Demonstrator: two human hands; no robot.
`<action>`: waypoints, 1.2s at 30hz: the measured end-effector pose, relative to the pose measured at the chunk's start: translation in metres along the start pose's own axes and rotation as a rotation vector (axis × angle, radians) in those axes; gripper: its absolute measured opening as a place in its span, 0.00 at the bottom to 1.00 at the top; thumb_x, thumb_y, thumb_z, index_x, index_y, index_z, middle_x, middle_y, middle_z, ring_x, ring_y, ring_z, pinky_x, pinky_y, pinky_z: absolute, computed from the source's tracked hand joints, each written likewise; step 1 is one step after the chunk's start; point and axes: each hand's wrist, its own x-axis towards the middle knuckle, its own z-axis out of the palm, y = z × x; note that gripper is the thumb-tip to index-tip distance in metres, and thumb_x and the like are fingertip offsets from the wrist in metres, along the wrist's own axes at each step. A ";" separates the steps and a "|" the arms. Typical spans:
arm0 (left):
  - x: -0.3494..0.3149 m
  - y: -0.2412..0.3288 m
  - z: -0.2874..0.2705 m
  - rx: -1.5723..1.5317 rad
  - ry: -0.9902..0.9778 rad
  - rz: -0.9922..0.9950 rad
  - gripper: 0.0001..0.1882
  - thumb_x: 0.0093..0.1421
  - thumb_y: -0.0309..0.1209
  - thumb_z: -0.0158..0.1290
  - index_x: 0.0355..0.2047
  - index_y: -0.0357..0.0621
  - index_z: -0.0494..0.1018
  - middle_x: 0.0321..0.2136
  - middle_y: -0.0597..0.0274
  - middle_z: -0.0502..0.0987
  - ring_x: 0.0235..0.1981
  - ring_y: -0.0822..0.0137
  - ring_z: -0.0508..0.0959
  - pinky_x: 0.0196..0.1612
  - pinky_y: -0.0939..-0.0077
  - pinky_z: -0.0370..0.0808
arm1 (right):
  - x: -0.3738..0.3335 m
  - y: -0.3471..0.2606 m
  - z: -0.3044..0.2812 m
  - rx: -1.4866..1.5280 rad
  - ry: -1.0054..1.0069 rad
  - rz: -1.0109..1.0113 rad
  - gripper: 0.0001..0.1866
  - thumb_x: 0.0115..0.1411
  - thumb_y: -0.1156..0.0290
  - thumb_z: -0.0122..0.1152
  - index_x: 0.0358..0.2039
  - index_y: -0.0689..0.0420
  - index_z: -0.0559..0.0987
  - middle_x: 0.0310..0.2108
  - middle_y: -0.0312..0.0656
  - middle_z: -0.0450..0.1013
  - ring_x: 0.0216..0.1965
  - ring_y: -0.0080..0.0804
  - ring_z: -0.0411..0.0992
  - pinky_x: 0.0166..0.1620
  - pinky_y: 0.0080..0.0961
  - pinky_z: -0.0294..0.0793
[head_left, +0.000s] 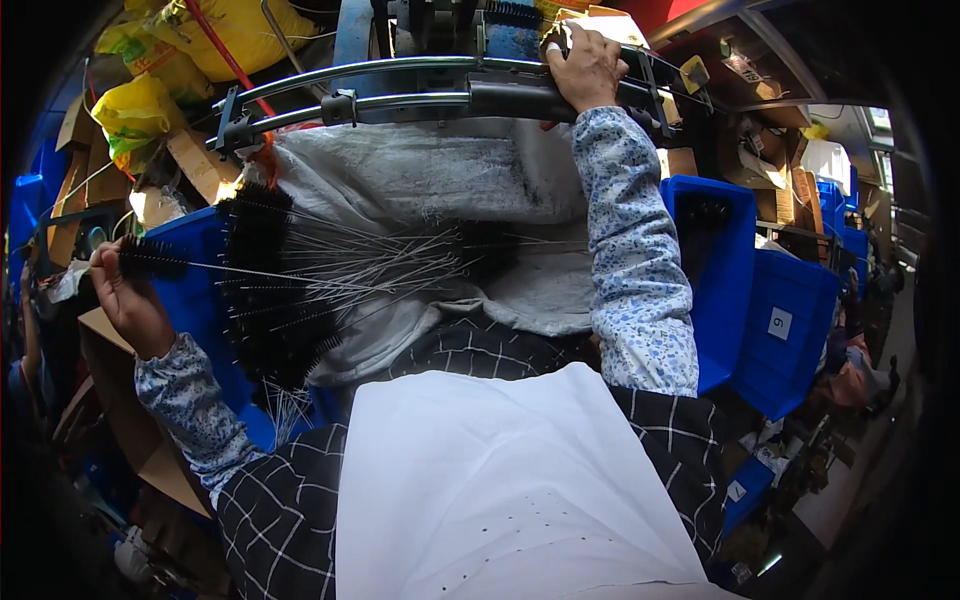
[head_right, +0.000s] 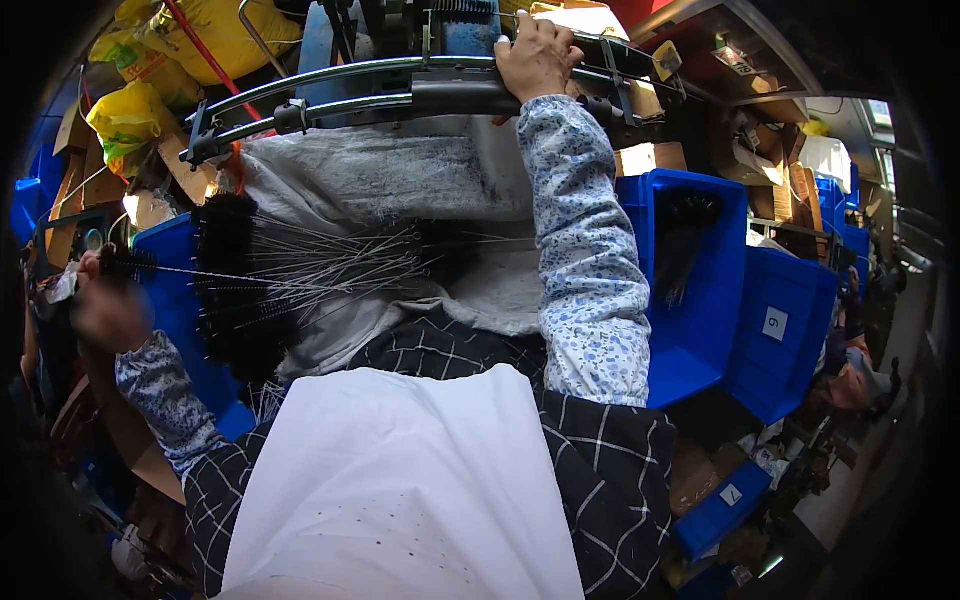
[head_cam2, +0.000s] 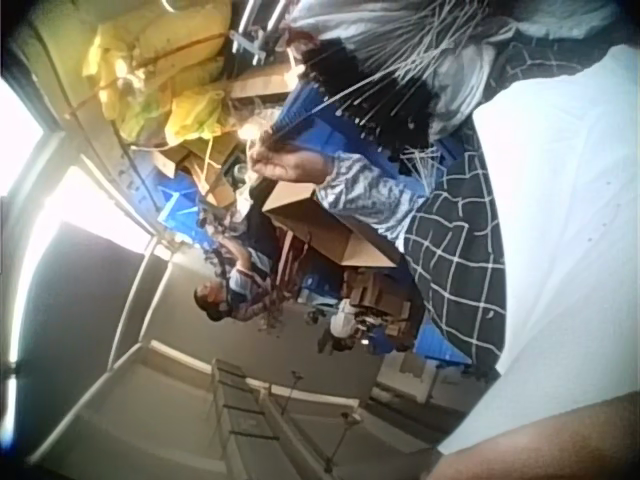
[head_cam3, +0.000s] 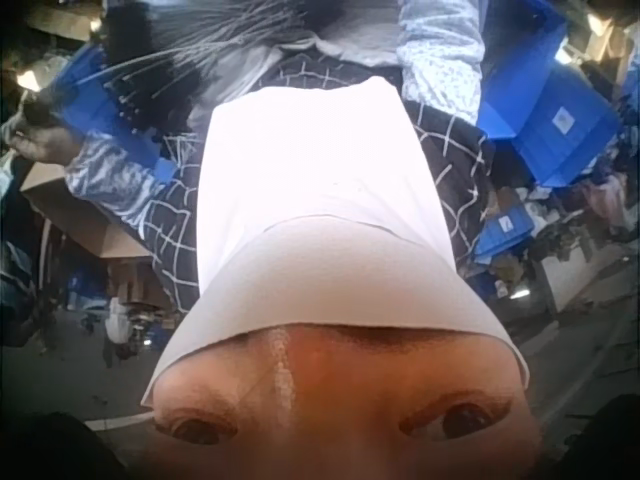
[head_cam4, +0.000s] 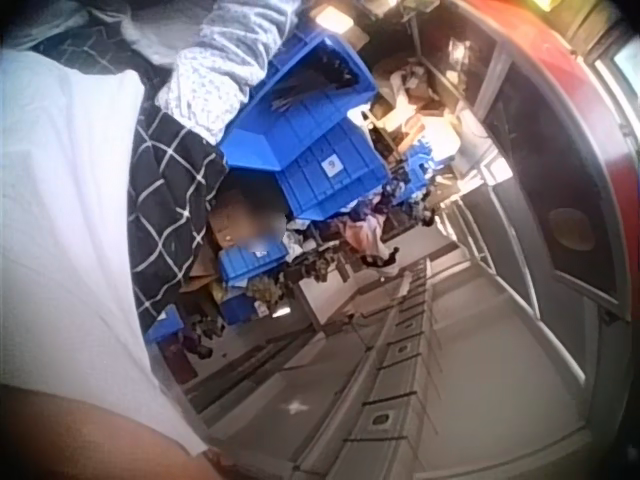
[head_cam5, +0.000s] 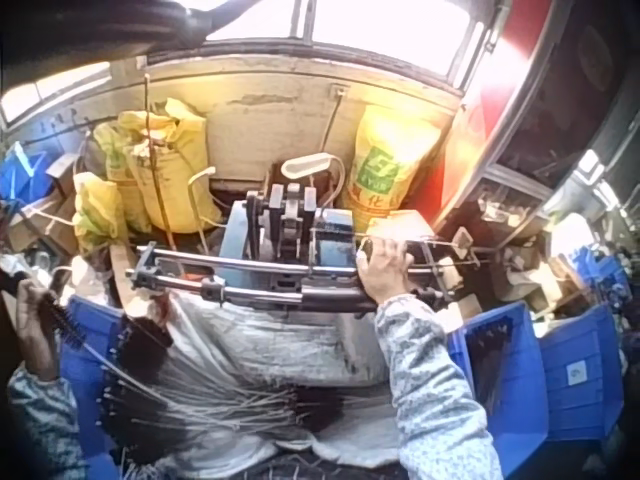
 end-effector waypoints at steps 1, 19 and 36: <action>0.007 0.008 -0.012 -0.050 0.025 0.032 0.10 0.60 0.31 0.38 0.36 0.38 0.64 0.32 0.61 0.69 0.35 0.71 0.68 0.41 0.80 0.65 | 0.000 0.001 0.000 0.076 0.017 -0.022 0.23 0.48 0.61 0.51 0.46 0.52 0.68 0.42 0.45 0.67 0.45 0.42 0.62 0.46 0.43 0.59; 0.010 0.036 -0.034 0.930 0.232 0.698 0.13 0.54 0.25 0.46 0.39 0.31 0.64 0.39 0.52 0.69 0.41 0.61 0.70 0.45 0.71 0.68 | 0.000 -0.072 0.006 0.200 -0.010 -0.005 0.19 0.47 0.68 0.52 0.41 0.59 0.70 0.38 0.45 0.69 0.40 0.42 0.67 0.43 0.40 0.63; 0.005 0.017 0.008 -0.220 -0.028 0.062 0.13 0.56 0.27 0.44 0.41 0.35 0.63 0.36 0.60 0.67 0.37 0.70 0.69 0.40 0.80 0.69 | 0.004 -0.041 0.008 0.100 -0.018 -0.075 0.21 0.48 0.64 0.51 0.44 0.56 0.69 0.41 0.44 0.68 0.42 0.40 0.67 0.41 0.42 0.62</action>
